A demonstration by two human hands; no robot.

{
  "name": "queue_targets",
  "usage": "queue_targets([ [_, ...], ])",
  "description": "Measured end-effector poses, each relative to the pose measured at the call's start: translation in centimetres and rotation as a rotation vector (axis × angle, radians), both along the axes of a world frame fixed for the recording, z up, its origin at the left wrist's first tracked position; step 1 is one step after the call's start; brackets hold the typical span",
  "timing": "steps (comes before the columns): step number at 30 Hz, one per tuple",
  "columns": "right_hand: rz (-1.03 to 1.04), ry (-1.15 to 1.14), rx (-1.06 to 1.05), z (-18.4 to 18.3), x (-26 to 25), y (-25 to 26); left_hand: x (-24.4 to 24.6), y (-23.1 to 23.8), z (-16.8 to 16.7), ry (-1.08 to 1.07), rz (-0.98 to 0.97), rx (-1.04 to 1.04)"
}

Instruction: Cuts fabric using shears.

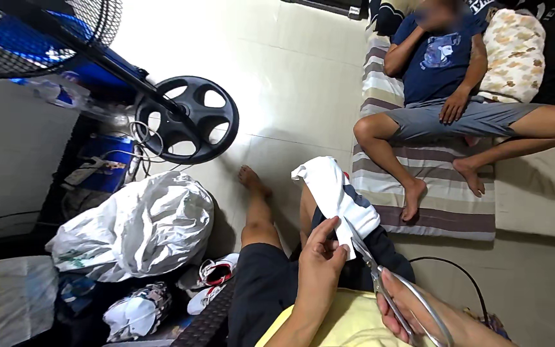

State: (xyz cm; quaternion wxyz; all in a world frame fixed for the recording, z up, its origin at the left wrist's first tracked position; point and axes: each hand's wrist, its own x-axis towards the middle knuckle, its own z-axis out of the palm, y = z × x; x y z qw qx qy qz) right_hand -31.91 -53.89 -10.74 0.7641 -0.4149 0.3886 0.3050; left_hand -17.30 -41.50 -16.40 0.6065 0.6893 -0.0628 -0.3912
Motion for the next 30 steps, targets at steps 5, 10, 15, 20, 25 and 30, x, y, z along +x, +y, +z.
queue_targets([
  [5, 0.017, 0.028, -0.027, -0.1, 1.2, 0.5, -0.1, 0.1, 0.6, 0.098, 0.104, -0.027],
  [10, -0.042, 0.068, -0.028, -0.3, 1.9, 1.4, -0.1, 0.4, 0.8, 0.114, 0.124, -0.033],
  [15, -0.037, 0.055, -0.069, -0.4, 2.0, 1.9, -0.1, 0.6, 0.8, 0.127, 0.133, -0.034],
  [20, -0.051, 0.073, -0.095, -0.4, 2.0, 2.2, -0.2, 0.7, 0.9, 0.134, 0.139, -0.034],
  [25, -0.074, 0.079, -0.109, -0.5, 2.0, 2.3, -0.2, 0.8, 0.8, 0.136, 0.131, -0.029],
  [30, -0.088, 0.105, -0.117, -0.6, 2.0, 2.3, -0.1, 0.9, 0.9, 0.138, 0.116, -0.023],
])
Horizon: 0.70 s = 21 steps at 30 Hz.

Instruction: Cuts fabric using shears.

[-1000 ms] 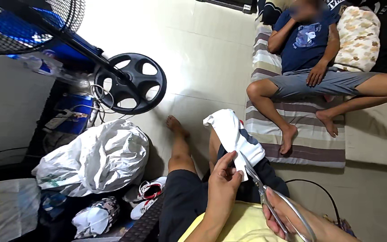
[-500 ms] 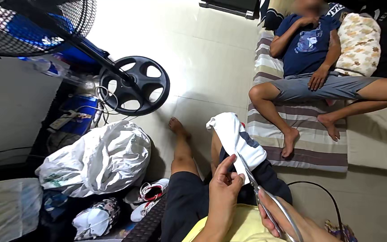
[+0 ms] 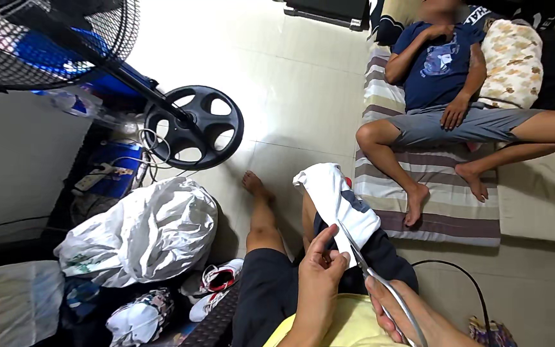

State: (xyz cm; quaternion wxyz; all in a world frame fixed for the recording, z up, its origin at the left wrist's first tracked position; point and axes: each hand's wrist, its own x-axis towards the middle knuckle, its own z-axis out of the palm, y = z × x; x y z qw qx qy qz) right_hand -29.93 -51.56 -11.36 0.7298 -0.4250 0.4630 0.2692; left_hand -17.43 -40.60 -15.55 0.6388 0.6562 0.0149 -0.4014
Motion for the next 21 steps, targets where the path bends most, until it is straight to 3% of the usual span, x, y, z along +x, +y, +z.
queue_targets([
  [21, -0.046, 0.001, 0.061, -0.7, 2.3, -0.3, 0.2, 0.7, 1.5, 0.201, 0.054, -0.031],
])
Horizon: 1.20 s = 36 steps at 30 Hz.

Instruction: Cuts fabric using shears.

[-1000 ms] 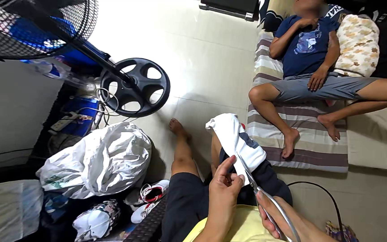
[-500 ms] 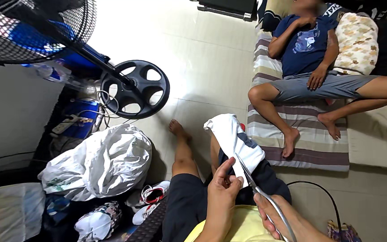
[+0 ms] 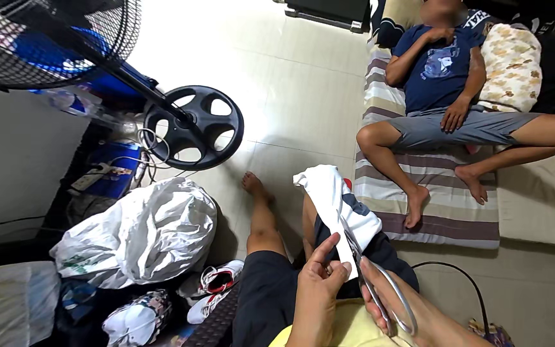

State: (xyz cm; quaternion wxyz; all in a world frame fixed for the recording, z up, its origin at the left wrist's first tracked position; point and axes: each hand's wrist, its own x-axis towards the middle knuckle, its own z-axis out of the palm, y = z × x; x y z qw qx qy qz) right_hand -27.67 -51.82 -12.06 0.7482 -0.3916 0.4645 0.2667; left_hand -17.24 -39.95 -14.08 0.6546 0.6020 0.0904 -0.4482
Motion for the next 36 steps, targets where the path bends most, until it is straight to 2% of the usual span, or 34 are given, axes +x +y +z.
queue_targets([
  [7, 0.055, -0.050, -0.006, 0.3, -0.5, 0.0, 0.0, 0.1, -0.3, -0.026, 0.002, -0.030],
  [27, -0.034, -0.016, -0.020, -0.2, -0.5, 1.1, -0.2, 0.4, -0.1, -0.034, -0.039, -0.035],
  [32, -0.005, -0.030, -0.009, -0.6, -0.6, 0.8, 1.3, -0.1, -2.3, -0.084, -0.053, 0.045],
  [36, 0.003, 0.016, 0.001, -0.7, -0.3, 0.6, 2.5, -1.1, -4.3, -0.227, -0.122, 0.121],
])
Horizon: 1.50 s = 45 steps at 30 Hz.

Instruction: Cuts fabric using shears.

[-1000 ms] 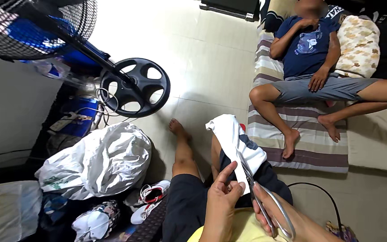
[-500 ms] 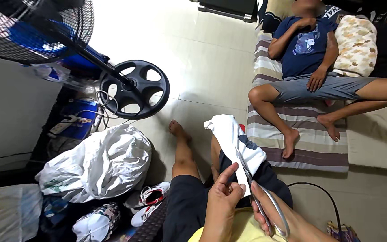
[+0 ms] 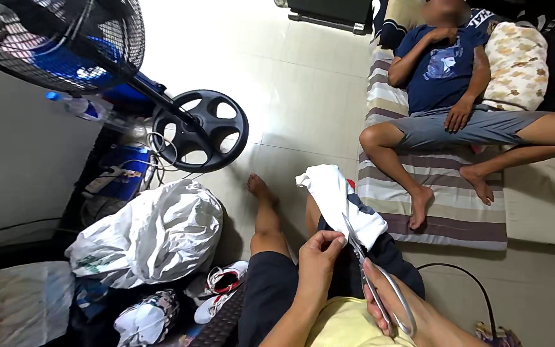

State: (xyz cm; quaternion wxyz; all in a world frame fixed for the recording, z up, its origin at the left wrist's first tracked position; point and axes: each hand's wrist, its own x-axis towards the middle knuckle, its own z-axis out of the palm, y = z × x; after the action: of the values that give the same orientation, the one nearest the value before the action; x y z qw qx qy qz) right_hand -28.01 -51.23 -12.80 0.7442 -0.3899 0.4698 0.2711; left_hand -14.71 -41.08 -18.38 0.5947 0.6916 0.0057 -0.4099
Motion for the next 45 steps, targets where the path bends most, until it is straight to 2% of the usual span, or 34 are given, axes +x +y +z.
queue_targets([
  [5, -0.004, -0.010, 0.004, 0.0, -0.1, -0.2, 0.3, -0.3, -0.7, -0.114, -0.111, -0.068],
  [9, -0.007, -0.033, 0.015, 0.1, -0.3, -0.3, 0.3, -0.3, 0.0, -0.013, -0.155, -0.114],
  [13, 0.015, -0.036, 0.000, 0.5, -0.2, -0.4, -0.1, -0.6, 0.7, 0.038, -0.106, -0.088],
  [20, 0.032, -0.045, 0.003, 0.3, -0.1, -0.5, -1.0, -0.8, 1.5, 0.003, -0.001, -0.089],
  [26, 0.042, -0.031, 0.001, 0.2, 0.1, -0.4, -0.9, -0.6, 1.7, 0.089, 0.049, -0.105],
  [45, -0.009, -0.005, -0.039, 0.1, 0.1, 0.2, -0.4, 0.2, 2.4, 0.207, 0.111, -0.103],
])
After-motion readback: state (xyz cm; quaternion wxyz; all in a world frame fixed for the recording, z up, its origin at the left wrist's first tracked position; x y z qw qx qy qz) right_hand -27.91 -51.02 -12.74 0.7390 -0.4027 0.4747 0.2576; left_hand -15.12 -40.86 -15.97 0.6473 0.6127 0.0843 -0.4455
